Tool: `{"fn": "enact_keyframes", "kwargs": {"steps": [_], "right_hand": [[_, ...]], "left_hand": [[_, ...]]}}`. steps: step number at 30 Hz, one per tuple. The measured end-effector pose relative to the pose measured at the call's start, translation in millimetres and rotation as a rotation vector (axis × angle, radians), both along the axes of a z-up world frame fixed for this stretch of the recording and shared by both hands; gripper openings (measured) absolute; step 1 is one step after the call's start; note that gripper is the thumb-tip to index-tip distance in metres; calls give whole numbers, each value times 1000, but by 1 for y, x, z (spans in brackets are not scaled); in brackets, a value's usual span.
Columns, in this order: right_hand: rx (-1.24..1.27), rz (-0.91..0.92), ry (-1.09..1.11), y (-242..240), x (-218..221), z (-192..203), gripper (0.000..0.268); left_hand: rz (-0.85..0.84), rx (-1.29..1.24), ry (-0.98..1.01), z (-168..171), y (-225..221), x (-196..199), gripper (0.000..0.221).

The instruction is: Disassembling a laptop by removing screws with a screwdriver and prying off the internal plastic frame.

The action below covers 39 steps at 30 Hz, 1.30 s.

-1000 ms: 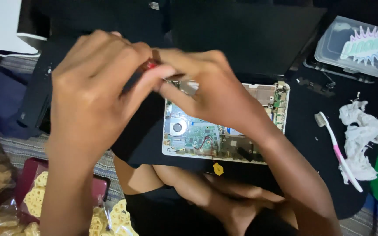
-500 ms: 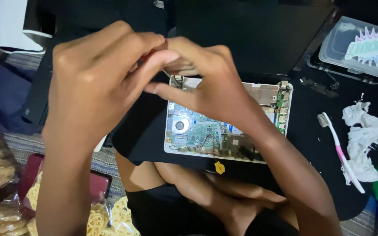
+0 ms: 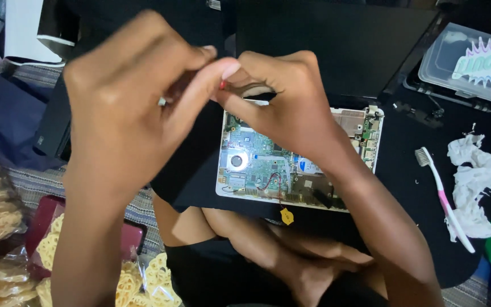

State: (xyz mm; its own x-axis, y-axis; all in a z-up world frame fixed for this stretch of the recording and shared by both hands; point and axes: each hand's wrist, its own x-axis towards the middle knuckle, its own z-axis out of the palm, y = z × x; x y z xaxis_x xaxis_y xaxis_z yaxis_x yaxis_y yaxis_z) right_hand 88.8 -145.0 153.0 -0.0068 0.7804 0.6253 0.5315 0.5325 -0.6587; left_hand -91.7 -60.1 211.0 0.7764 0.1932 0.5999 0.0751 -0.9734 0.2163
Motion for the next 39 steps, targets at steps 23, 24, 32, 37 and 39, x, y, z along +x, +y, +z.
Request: {"fn": "enact_keyframes", "kwargs": {"steps": [23, 24, 32, 37, 39], "right_hand": [[-54, 66, -93, -5, 12, 6, 4], [-61, 65, -146, -5, 16, 10, 12], [-72, 83, -107, -4, 10, 9, 8], [-54, 83, -31, -2, 11, -3, 4], [14, 11, -55, -1, 6, -5, 21]], "left_hand": [[140, 182, 269, -9, -11, 9, 39], [86, 107, 318, -5, -10, 7, 51], [75, 32, 321, -9, -10, 3, 56], [128, -26, 356, -2, -14, 4, 53], [440, 423, 269, -9, -11, 3, 52]]}}
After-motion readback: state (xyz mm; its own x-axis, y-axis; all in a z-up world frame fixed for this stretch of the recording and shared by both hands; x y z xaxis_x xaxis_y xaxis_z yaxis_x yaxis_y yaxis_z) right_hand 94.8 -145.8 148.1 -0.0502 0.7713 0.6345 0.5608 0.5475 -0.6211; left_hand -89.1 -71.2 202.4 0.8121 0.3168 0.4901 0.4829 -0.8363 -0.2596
